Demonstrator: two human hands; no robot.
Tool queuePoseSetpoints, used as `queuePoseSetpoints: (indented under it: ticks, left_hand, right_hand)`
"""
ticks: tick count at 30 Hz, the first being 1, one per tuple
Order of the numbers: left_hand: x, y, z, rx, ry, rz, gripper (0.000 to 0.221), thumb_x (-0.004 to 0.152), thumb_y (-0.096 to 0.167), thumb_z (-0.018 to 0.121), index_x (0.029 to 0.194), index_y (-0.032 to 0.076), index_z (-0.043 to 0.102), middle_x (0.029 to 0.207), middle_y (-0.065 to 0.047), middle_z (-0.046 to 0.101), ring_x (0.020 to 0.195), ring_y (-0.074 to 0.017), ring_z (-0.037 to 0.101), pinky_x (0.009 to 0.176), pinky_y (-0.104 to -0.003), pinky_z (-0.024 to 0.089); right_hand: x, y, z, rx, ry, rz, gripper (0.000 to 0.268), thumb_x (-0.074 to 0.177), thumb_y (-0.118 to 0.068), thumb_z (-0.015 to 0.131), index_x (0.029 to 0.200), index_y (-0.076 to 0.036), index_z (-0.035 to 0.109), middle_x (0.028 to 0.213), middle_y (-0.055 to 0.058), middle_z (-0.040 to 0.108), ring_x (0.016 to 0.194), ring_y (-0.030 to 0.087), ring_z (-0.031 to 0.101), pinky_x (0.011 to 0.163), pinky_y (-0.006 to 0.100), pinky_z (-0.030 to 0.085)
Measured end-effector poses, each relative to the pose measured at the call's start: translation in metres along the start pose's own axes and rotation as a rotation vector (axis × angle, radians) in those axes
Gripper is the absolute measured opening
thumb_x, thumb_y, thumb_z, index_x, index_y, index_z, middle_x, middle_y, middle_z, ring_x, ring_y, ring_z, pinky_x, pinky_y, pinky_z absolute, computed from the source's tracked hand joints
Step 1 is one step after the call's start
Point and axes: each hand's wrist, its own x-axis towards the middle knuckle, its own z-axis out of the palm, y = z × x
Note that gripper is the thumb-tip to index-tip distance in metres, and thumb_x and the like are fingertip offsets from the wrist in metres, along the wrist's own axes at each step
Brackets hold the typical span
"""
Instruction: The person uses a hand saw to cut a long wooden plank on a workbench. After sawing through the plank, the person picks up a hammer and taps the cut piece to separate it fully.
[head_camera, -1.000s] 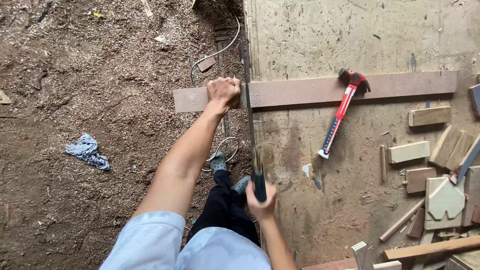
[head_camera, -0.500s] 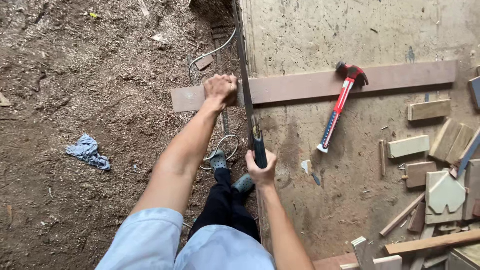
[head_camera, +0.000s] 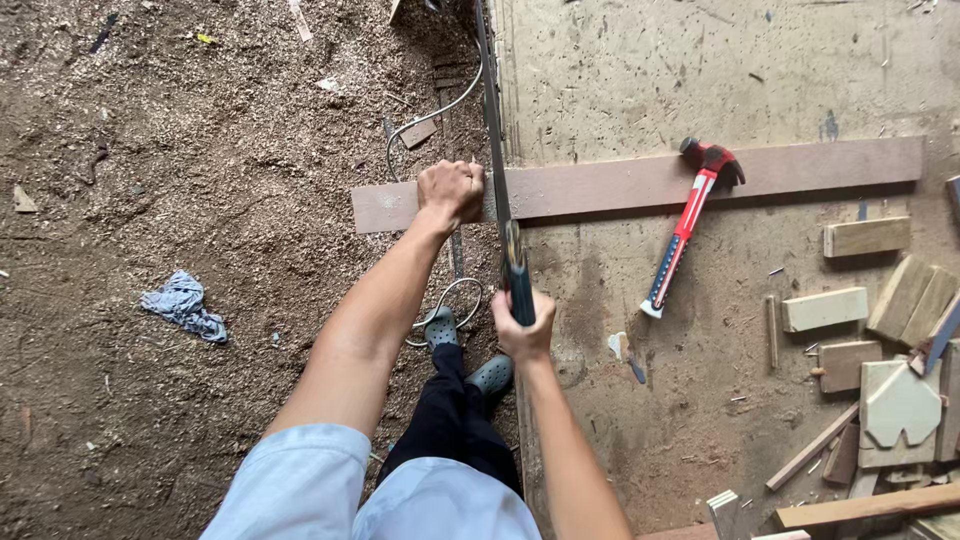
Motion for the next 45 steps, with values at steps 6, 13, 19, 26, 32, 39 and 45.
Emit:
queuePoseSetpoints:
  ticks: [6, 13, 19, 26, 32, 39, 45]
  left_hand:
    - [0.0, 0.007, -0.01, -0.025, -0.041, -0.032, 0.051, 0.102, 0.033, 0.03, 0.054, 0.02, 0.042, 0.044, 0.003, 0.036, 0.039, -0.0113, 0.029, 0.035, -0.033, 0.028]
    - [-0.004, 0.012, -0.019, -0.022, -0.069, -0.026, 0.053, 0.102, 0.036, 0.031, 0.053, 0.018, 0.043, 0.044, 0.003, 0.038, 0.037, -0.0104, 0.03, 0.034, -0.033, 0.03]
    - [0.0, 0.009, -0.015, 0.027, -0.042, -0.03, 0.055, 0.103, 0.034, 0.028, 0.054, 0.018, 0.045, 0.044, 0.003, 0.039, 0.037, -0.0111, 0.03, 0.035, -0.033, 0.03]
    - [0.008, 0.015, -0.022, 0.053, -0.076, -0.034, 0.052, 0.103, 0.035, 0.028, 0.057, 0.019, 0.045, 0.049, 0.002, 0.041, 0.041, -0.0123, 0.03, 0.039, -0.035, 0.03]
    - [0.002, 0.008, -0.015, 0.024, -0.019, -0.029, 0.048, 0.1, 0.034, 0.033, 0.056, 0.018, 0.044, 0.047, 0.002, 0.038, 0.041, -0.0113, 0.029, 0.039, -0.035, 0.03]
    - [0.004, 0.003, 0.007, -0.077, 0.097, 0.012, 0.046, 0.099, 0.029, 0.034, 0.054, 0.02, 0.038, 0.044, 0.004, 0.034, 0.039, -0.0114, 0.026, 0.039, -0.035, 0.028]
    - [0.006, 0.008, -0.003, -0.063, 0.009, -0.028, 0.042, 0.097, 0.026, 0.035, 0.056, 0.02, 0.039, 0.047, 0.005, 0.032, 0.041, -0.0128, 0.025, 0.04, -0.036, 0.027]
  right_hand:
    - [-0.071, 0.002, -0.014, -0.132, 0.071, -0.219, 0.03, 0.086, -0.001, 0.068, 0.059, -0.005, 0.054, 0.05, 0.001, 0.054, 0.041, 0.011, 0.052, 0.041, 0.028, 0.039]
    - [-0.137, -0.002, -0.035, -0.195, 0.09, -0.048, 0.035, 0.083, -0.002, 0.071, 0.055, -0.002, 0.051, 0.046, 0.004, 0.049, 0.039, 0.013, 0.047, 0.042, 0.031, 0.038]
    - [-0.016, -0.005, -0.006, -0.047, 0.065, -0.053, 0.028, 0.085, -0.005, 0.067, 0.059, -0.007, 0.057, 0.052, -0.001, 0.057, 0.042, 0.009, 0.051, 0.04, 0.028, 0.038]
    - [-0.089, -0.015, -0.015, -0.094, 0.126, -0.137, 0.022, 0.082, -0.003, 0.07, 0.063, -0.004, 0.058, 0.053, 0.0, 0.054, 0.046, 0.01, 0.051, 0.044, 0.03, 0.04]
    - [-0.127, -0.021, -0.039, -0.097, 0.081, -0.047, 0.026, 0.083, -0.002, 0.067, 0.058, -0.006, 0.06, 0.047, 0.001, 0.056, 0.038, 0.011, 0.05, 0.038, 0.028, 0.036]
    - [-0.018, -0.014, -0.019, -0.03, 0.042, 0.017, 0.031, 0.085, -0.005, 0.065, 0.057, -0.011, 0.053, 0.05, -0.001, 0.056, 0.037, 0.009, 0.048, 0.034, 0.026, 0.035]
    - [-0.114, -0.019, -0.036, -0.148, 0.078, -0.181, 0.03, 0.083, -0.003, 0.068, 0.056, -0.006, 0.055, 0.052, -0.001, 0.056, 0.042, 0.009, 0.051, 0.041, 0.026, 0.038]
